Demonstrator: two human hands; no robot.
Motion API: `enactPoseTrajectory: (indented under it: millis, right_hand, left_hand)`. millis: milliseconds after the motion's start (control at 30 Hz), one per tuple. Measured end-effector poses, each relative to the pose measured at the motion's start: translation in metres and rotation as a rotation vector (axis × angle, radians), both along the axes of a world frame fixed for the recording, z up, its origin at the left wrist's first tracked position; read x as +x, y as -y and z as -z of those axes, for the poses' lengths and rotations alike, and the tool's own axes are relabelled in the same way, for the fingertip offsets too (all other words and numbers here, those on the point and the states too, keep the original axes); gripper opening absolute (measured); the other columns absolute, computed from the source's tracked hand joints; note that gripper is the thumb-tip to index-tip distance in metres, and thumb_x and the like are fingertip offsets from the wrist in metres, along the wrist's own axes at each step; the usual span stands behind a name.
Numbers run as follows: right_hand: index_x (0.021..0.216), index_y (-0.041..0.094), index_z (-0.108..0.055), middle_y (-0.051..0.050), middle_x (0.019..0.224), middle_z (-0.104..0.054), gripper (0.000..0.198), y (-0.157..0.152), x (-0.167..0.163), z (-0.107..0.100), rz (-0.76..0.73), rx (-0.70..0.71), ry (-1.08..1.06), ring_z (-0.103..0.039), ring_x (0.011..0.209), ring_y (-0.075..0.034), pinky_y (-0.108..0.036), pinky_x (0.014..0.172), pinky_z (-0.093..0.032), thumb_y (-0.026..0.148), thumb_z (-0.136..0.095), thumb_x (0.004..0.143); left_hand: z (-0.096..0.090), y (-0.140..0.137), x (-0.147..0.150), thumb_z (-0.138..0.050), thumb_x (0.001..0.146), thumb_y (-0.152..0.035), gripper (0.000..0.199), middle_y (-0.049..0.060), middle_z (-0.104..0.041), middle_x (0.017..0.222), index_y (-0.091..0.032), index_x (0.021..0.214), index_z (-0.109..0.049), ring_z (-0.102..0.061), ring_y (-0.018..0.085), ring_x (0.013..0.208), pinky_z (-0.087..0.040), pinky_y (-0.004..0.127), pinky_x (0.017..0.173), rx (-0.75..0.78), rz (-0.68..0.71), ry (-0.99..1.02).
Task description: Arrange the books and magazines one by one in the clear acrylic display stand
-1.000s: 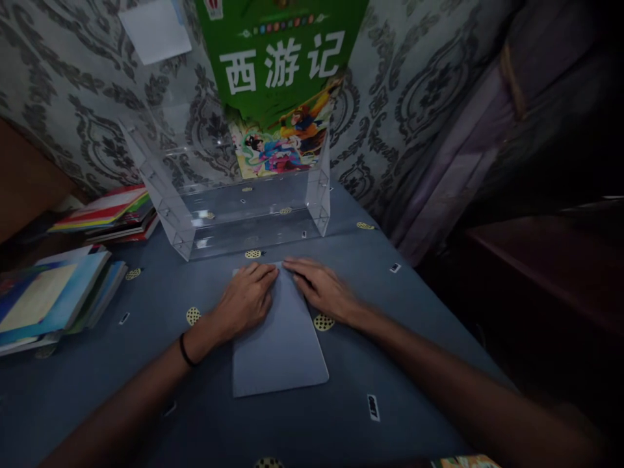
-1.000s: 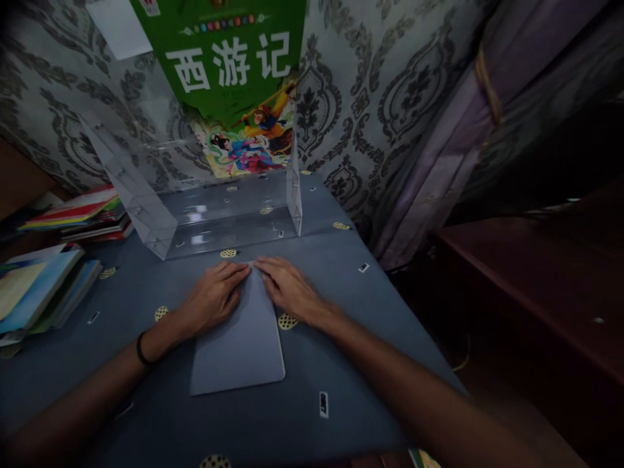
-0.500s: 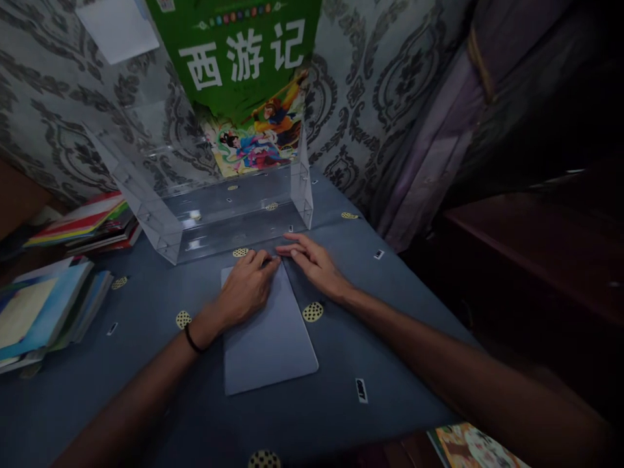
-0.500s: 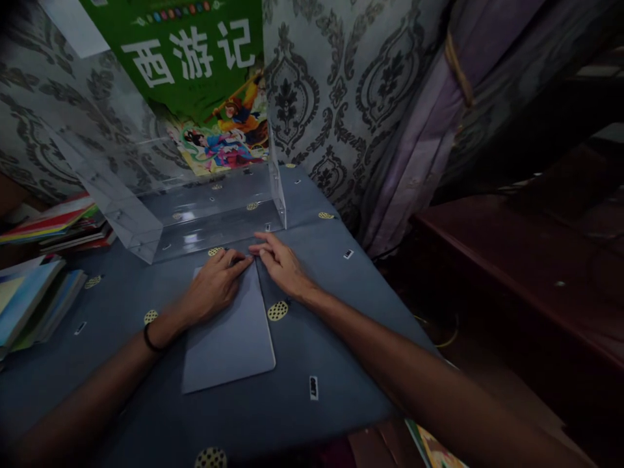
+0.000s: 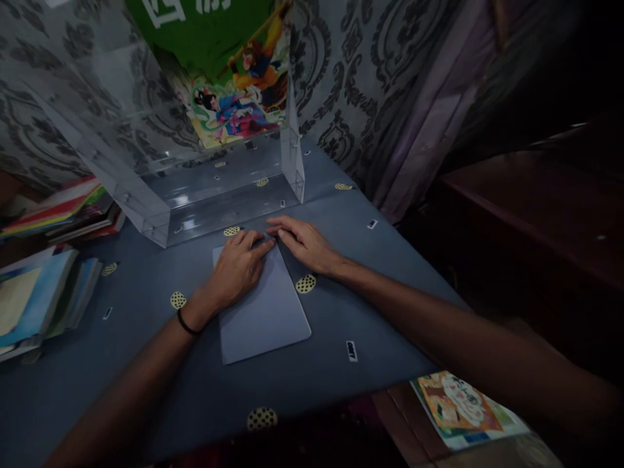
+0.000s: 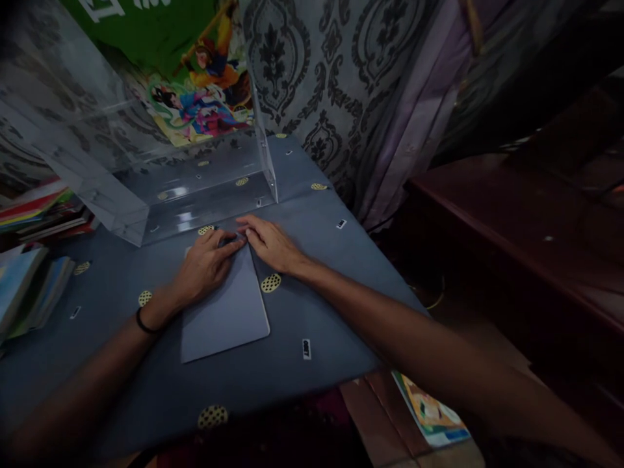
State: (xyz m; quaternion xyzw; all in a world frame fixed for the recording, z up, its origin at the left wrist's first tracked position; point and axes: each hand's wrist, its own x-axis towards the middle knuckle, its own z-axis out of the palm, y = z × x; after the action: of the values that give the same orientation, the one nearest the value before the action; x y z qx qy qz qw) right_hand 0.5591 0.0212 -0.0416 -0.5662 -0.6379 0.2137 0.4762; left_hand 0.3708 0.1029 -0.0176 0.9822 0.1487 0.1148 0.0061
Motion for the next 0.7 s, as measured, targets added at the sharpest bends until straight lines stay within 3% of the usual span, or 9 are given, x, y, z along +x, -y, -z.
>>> enactPoseTrajectory:
  millis: [300,700]
  right_hand:
    - [0.124,0.018,-0.062,-0.01,0.119,-0.075,0.034,0.001,-0.001,-0.001,-0.016,0.003,0.007,-0.07,0.113,-0.021,-0.04,0.098,-0.054,0.013,-0.044,0.095]
    - [0.126,0.02,-0.062,-0.008,0.118,-0.075,0.037,0.001,-0.002,0.0,-0.009,-0.019,0.01,-0.07,0.11,-0.022,-0.04,0.095,-0.054,0.012,-0.046,0.093]
  left_hand:
    - [-0.003,0.014,-0.009,-0.044,0.095,-0.011,0.043,0.012,-0.064,0.127,-0.022,0.131,-0.065,-0.055,0.029,0.117,-0.048,0.049,0.098,-0.033,0.094,-0.001]
    - [-0.007,0.032,-0.019,-0.044,0.098,-0.008,0.04,0.016,-0.063,0.126,-0.015,0.131,-0.065,-0.056,0.029,0.115,-0.051,0.052,0.1,-0.084,0.232,0.077]
